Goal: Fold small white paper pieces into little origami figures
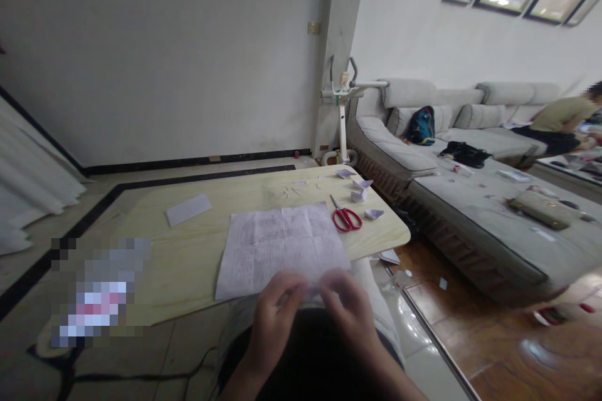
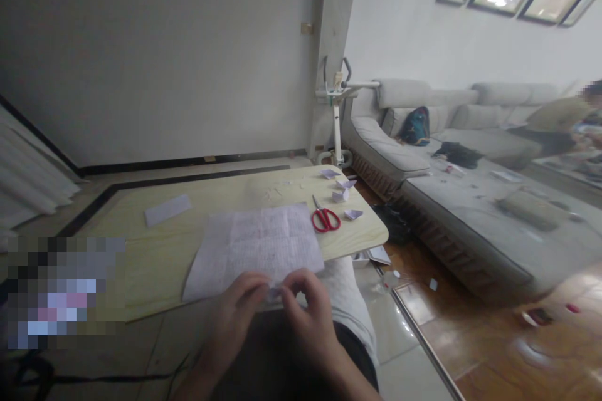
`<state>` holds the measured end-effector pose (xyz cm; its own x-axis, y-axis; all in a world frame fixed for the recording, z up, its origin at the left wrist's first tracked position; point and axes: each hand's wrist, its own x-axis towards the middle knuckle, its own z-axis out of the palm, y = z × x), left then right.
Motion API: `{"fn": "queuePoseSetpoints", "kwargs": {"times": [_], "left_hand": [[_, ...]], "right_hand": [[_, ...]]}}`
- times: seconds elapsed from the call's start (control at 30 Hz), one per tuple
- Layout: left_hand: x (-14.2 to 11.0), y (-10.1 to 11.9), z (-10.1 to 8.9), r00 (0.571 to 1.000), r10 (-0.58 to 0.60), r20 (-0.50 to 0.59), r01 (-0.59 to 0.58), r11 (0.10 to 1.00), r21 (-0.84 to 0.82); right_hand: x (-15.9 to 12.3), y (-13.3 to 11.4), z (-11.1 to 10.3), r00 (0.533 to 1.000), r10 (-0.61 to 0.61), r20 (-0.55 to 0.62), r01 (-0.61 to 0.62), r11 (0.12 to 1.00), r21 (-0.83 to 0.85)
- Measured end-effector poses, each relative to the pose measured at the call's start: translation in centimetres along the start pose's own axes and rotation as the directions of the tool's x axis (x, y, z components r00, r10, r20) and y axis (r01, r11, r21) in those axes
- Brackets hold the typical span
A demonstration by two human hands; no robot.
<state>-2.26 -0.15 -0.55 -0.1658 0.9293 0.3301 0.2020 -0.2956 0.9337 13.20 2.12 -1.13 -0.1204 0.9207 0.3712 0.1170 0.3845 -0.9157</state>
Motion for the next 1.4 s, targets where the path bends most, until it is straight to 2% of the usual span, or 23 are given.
{"fn": "queuePoseSetpoints", "kwargs": {"times": [0.1,0.2,0.37,0.57,0.77,0.93,1.1,1.17,1.3,1.4], "left_hand": [[0.2,0.0,-0.2,0.986,-0.161,-0.050,0.157,0.985,-0.075],[0.2,-0.1,0.0,0.951,-0.294,-0.098,0.278,0.949,-0.146],[0.2,0.0,0.7,0.907,-0.374,-0.191,0.301,0.897,-0.324],[-0.1,-0.3,0.6,0.947,-0.293,-0.130,0.275,0.951,-0.141],[-0.7,-0.8,1.1,0.949,-0.297,-0.111,0.270,0.940,-0.208],[-0.5,-0.5,1.1,0.936,-0.348,-0.050,0.317,0.898,-0.304],[0.0,0.2,0.2,0.957,-0.278,0.085,0.288,0.943,-0.167],[0.1,0.2,0.0,0.958,-0.276,0.077,0.286,0.944,-0.168],[-0.1,-0.1,0.1,0.953,-0.301,0.045,0.300,0.903,-0.308],[-0.3,-0.2,0.4,0.969,-0.245,0.011,0.239,0.934,-0.267]], "right_hand": [[-0.1,0.2,0.1,1.000,0.016,-0.010,-0.016,1.000,-0.001],[-0.3,0.2,0.2,1.000,0.006,-0.016,-0.006,1.000,-0.015],[-0.5,0.1,0.5,0.997,-0.073,0.000,0.073,0.996,-0.047],[-0.3,0.0,0.6,0.998,-0.041,0.043,0.045,0.993,-0.106],[-0.2,-0.7,0.5,0.989,-0.140,0.057,0.147,0.977,-0.152],[-0.1,-0.5,0.5,0.992,-0.126,0.024,0.128,0.977,-0.169],[-0.1,-0.7,0.0,0.988,-0.139,0.068,0.149,0.971,-0.185],[-0.1,-0.9,0.0,0.987,-0.128,0.092,0.143,0.974,-0.178],[-0.1,-1.0,0.1,0.988,-0.078,0.130,0.095,0.986,-0.133],[0.0,-0.8,0.2,0.988,-0.002,0.158,0.023,0.991,-0.135]]}}
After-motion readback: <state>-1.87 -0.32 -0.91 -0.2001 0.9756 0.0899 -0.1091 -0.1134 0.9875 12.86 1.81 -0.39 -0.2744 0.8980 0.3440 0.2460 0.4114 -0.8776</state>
